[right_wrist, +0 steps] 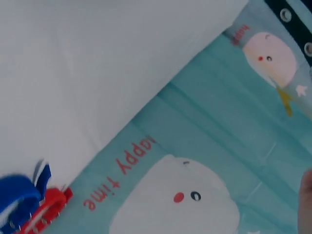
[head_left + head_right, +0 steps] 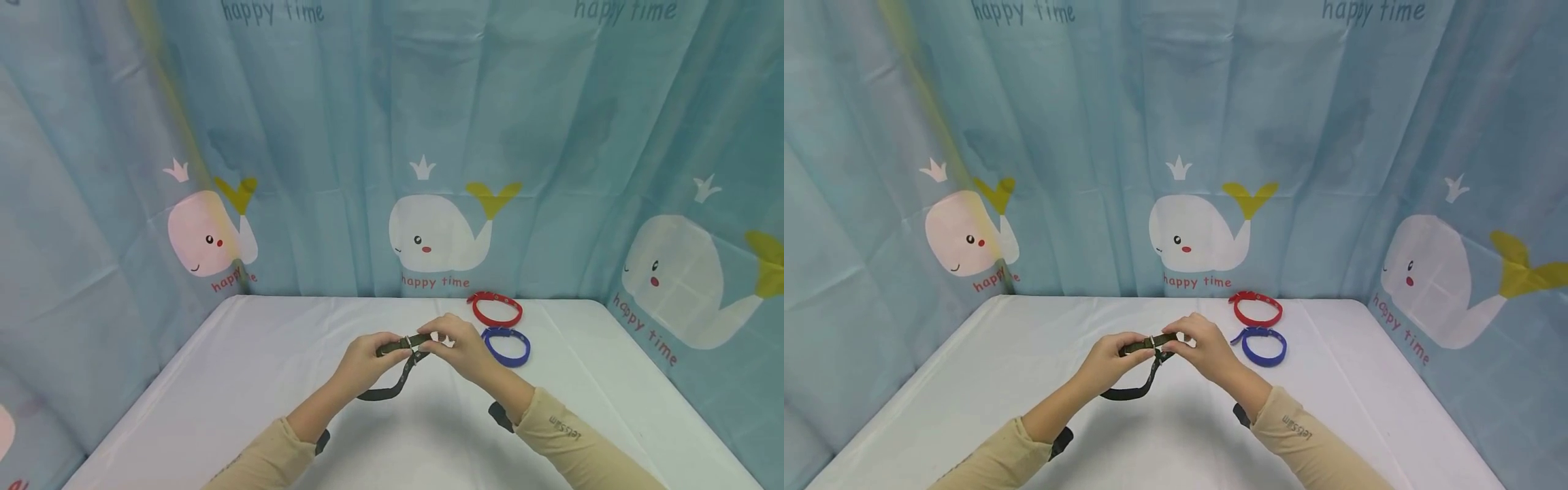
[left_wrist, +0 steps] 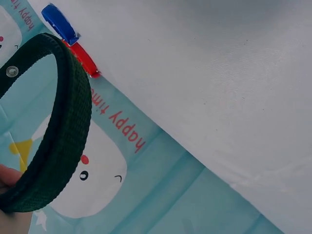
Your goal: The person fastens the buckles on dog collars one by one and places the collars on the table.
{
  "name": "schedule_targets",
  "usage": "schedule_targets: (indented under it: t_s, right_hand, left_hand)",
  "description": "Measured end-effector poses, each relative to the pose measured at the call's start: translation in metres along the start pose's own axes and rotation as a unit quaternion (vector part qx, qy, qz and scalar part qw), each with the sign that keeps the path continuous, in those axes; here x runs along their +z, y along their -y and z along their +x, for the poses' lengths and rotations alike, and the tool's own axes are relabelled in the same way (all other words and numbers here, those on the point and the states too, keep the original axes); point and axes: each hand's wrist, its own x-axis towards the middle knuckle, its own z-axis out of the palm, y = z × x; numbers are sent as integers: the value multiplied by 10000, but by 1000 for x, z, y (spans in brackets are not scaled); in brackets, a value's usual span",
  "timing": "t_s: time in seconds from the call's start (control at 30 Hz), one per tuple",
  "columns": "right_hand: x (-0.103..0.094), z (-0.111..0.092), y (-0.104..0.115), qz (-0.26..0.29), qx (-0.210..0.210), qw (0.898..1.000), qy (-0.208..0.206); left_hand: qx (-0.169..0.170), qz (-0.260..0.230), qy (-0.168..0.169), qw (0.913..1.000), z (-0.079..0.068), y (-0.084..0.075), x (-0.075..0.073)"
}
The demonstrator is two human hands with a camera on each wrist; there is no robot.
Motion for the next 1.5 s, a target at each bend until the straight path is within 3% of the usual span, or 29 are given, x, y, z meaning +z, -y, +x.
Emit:
schedule_targets:
  t_s: [0.13, 0.27, 0.43, 0.63, 0.73, 1.07, 1.27, 1.5]
  right_hand:
    - [3, -1, 0, 560, 159, 9983, -97]
    - [4, -1, -2, 861, -158, 9962, -17]
    - [7, 0, -3, 866, -414, 9953, 141]
    - [7, -3, -1, 1345, 557, 9893, -46]
    - [5, -3, 3, 1437, 892, 9856, 83]
    - [2, 6, 6, 1209, 784, 9870, 716]
    - [2, 6, 5, 1376, 1104, 9787, 1049]
    - [2, 7, 8, 1544, 1557, 9706, 992]
  left_hand:
    - [-189, -171, -77, 9996, -1, -1, -1]
    - [-345, -380, -129, 9986, -1, -2, -2]
    - [-254, -455, -75, 9986, 2, -4, -1]
    - [-262, -495, -172, 9983, 6, -8, -1]
    - [-355, -466, -107, 9982, 5, -7, -1]
    - [-204, -21, 507, 9985, 7, -10, -3]
    - [-125, -123, 722, 9972, 6, -6, -2]
    - [-164, -204, 836, 9962, 5, -5, -1]
